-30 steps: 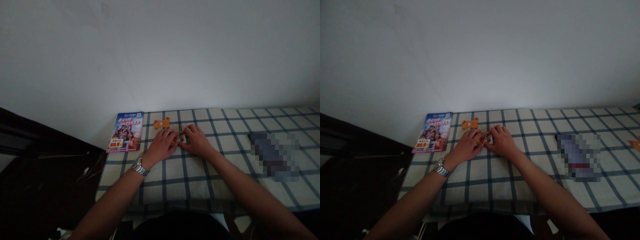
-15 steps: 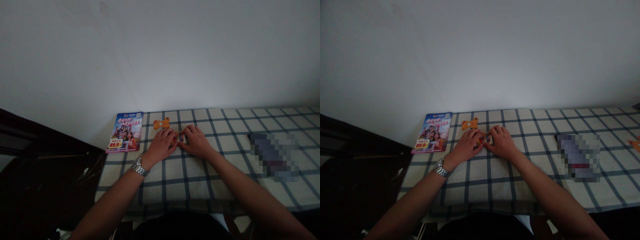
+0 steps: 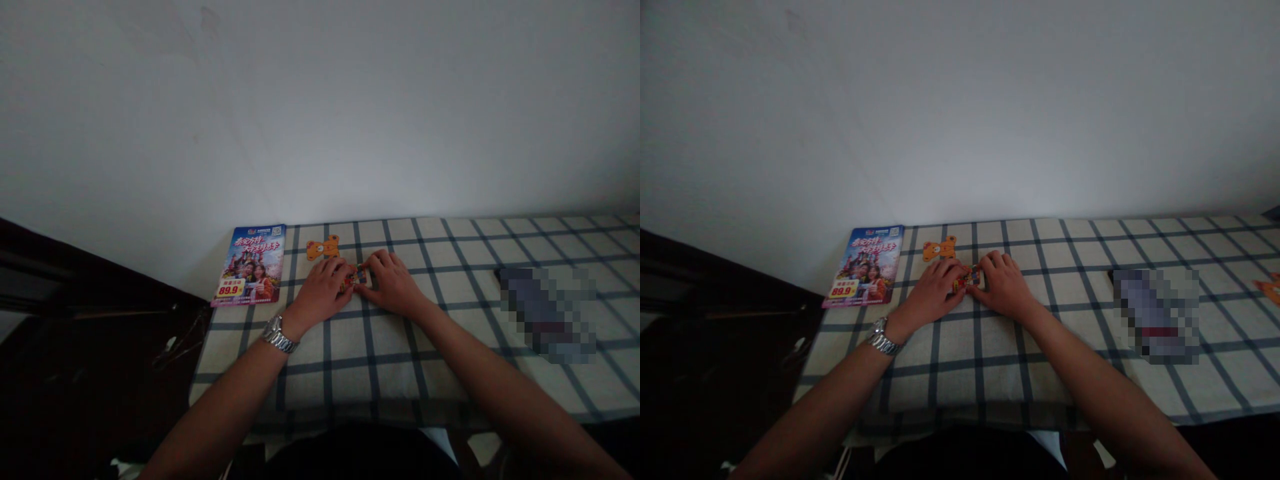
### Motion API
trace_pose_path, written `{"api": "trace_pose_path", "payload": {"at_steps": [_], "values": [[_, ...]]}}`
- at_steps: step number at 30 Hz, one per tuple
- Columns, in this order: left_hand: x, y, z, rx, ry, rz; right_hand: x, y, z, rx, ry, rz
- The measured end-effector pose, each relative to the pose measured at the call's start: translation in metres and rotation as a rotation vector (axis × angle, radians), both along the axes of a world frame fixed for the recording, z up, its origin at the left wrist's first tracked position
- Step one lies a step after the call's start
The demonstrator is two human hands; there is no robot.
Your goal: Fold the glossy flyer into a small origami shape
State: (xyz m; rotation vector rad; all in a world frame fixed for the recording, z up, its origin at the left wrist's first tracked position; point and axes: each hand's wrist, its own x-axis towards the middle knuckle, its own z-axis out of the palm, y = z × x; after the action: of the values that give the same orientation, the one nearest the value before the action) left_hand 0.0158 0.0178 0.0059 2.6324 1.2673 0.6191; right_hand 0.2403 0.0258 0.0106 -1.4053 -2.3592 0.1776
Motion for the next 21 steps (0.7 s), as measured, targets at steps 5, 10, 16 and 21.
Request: {"api": "trace_pose_path", "payload": {"at_steps": [5,10,16,21], "values": [[0.0000,0.0000,-0.0004,0.001,0.001,0.001,0.0006,-0.0001,-0.0005,0.008,-0.006,0.007],[-0.0006,0.0003,-0.0013,-0.003,0.002,0.001,0.0013,0.0008,-0.0022,0.012,-0.007,0.014],[-0.0019,-0.0010,0.0029,-0.009,-0.001,-0.017,0.0010,0.0022,-0.0056,0.019,-0.004,0.009],[-0.0039,-0.0022,0.0070,-0.030,0.008,-0.029,0.0007,0.0021,-0.0059,0.006,0.008,-0.004]]}}
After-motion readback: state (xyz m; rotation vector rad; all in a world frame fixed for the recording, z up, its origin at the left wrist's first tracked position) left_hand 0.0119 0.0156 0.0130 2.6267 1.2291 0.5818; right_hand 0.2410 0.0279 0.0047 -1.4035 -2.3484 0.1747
